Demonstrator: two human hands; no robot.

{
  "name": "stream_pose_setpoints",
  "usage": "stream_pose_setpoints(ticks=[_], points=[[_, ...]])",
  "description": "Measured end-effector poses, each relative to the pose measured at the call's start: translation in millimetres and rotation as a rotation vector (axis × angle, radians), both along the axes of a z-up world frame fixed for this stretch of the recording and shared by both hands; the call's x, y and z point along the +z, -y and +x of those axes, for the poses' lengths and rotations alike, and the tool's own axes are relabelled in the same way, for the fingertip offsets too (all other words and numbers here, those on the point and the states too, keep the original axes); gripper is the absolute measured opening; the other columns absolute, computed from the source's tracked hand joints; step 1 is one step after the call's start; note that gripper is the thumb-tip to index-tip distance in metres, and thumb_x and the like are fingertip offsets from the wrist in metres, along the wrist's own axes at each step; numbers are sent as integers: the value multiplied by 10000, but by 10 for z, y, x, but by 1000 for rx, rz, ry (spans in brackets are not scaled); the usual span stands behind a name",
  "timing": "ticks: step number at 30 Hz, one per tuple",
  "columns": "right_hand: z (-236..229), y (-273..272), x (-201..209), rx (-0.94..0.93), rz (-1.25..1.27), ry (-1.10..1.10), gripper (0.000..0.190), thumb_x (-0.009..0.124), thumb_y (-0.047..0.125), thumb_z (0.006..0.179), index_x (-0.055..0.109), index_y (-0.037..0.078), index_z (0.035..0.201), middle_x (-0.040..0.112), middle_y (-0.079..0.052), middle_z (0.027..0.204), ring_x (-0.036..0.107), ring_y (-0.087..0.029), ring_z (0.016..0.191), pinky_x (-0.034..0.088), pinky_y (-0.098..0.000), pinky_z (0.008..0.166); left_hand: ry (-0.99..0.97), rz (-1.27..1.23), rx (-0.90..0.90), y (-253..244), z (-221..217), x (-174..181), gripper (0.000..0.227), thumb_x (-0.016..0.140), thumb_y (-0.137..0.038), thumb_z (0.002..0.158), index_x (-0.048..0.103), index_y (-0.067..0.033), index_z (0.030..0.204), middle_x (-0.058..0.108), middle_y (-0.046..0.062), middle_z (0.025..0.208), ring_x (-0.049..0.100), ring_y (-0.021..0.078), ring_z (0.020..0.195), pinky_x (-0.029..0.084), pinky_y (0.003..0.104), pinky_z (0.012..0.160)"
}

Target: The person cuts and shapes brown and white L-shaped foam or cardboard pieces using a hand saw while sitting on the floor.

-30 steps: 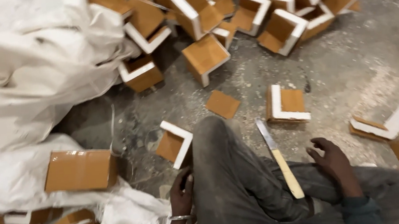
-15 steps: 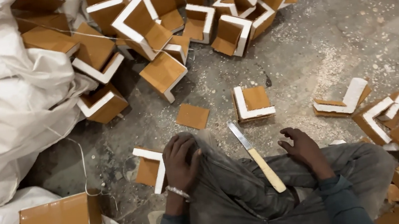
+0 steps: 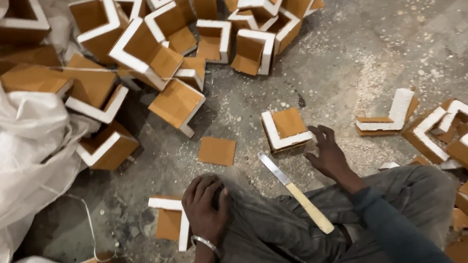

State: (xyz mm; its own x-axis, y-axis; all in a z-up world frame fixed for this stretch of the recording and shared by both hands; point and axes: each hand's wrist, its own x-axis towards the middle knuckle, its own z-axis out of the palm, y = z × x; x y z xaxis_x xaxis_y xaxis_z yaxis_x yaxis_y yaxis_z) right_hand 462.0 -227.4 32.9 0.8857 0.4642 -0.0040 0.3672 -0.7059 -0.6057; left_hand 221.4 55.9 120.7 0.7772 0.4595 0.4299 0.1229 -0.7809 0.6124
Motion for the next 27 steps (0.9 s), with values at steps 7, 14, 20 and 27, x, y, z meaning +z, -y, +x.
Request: stream_pose_setpoints(ticks=[7,14,20,27], points=[[41,-230,-313,14,11,79,587,749,134,815,553,182,1366,514,-131,1380,681,-370,1023,575,-451,804,-42,5,43,-4,21,-18,194,752,-228,856,750,-115,1014,721,16,1207,538,289,1323,365,455,1102],[42,-544,-51,89,204,33,377,727,141,857,664,114,1229,669,-85,1104,704,-251,846,568,-362,743,-58,-26,56,4,29,3,172,756,-224,843,759,-122,981,725,9,1190,537,283,1313,358,454,1102],[506,-1004,408,99,269,162,369,756,137,865,671,90,1220,667,-98,1075,678,-226,806,554,-346,717,-41,-47,51,-20,15,-32,175,758,-211,831,760,-121,981,722,13,1194,537,288,1309,357,451,1103],[772,-975,380,-121,341,171,360,778,156,875,661,62,1202,648,-93,1075,655,-191,814,549,-324,726,-42,-105,38,-37,29,38,168,757,-201,830,758,-118,976,725,13,1191,529,290,1320,353,454,1110]])
